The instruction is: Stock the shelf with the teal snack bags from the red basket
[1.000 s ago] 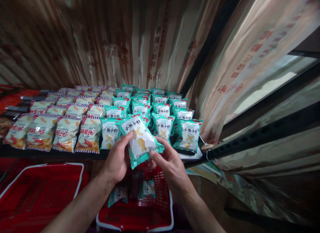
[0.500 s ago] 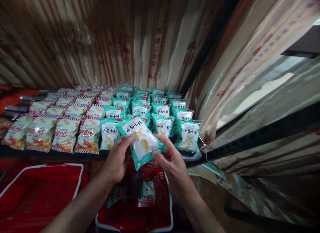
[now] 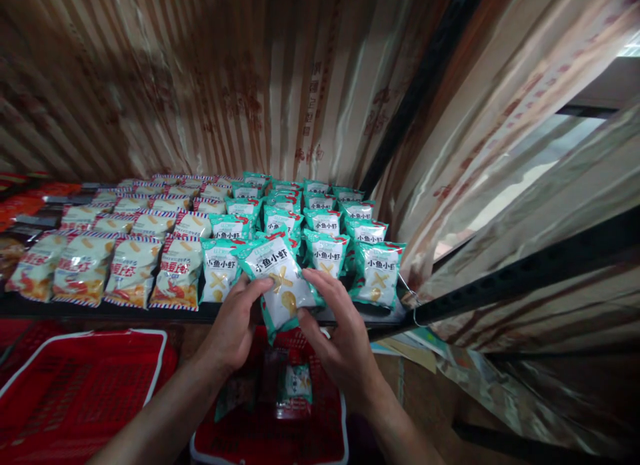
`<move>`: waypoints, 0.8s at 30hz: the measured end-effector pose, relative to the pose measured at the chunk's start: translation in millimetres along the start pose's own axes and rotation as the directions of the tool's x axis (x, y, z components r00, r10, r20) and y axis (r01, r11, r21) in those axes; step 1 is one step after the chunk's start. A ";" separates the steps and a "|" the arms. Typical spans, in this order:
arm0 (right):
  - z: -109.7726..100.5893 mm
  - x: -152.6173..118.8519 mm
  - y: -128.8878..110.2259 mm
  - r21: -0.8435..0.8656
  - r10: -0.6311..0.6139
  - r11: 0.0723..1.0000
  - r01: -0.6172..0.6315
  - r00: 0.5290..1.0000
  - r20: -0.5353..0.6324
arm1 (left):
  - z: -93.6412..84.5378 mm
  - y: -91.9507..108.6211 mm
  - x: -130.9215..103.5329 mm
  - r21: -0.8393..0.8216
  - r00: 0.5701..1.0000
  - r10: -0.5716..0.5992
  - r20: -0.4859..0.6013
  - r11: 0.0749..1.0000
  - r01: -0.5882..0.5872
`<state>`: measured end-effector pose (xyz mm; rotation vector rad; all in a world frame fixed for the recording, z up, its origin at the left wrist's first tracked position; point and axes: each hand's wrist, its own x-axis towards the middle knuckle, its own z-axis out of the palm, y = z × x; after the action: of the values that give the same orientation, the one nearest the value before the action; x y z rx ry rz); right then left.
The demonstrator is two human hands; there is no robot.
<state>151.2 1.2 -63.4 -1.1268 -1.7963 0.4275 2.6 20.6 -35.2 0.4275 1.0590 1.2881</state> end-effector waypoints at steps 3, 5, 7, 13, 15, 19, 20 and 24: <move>0.3 -1.0 -0.4 -0.045 -0.037 0.998 0.038 0.999 0.015 | -1.9 -1.8 -0.5 0.013 1.000 0.005 0.022 1.000 -0.006; 0.2 -1.1 -0.3 -0.073 -0.051 0.996 0.052 0.999 0.011 | -3.0 -2.7 -0.4 0.035 0.999 0.010 0.034 0.999 -0.011; -0.2 -0.9 -0.5 -0.086 -0.063 0.994 0.063 0.998 0.008 | -3.7 -3.0 -0.1 0.057 0.999 0.015 0.048 0.998 -0.018; -2.0 -0.4 -3.8 -0.084 -0.073 0.994 0.073 0.997 0.004 | -5.5 -4.1 -2.8 0.124 0.995 0.005 0.102 0.992 -0.017; -1.7 -0.5 -4.9 -0.102 -0.082 0.991 0.081 0.997 -0.007 | -6.2 -4.8 -4.6 0.156 0.993 0.008 0.119 0.987 -0.026; -0.6 -0.7 -5.0 -0.124 -0.106 0.987 0.101 0.994 -0.030 | -6.4 -5.3 -5.9 0.225 0.985 0.085 0.150 0.967 -0.118; -0.5 -0.7 -4.5 -0.114 -0.099 0.989 0.095 0.995 -0.029 | -6.4 -5.3 -5.7 0.240 0.983 0.098 0.155 0.962 -0.133; -1.0 -0.1 -2.5 -0.043 -0.043 0.998 0.042 0.999 -0.015 | -7.3 -5.8 -4.1 0.264 0.981 0.096 0.167 0.954 -0.138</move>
<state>150.8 -0.4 -61.3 -1.1159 -1.8200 0.3560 0.2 13.2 -41.8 0.7985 1.0990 1.1939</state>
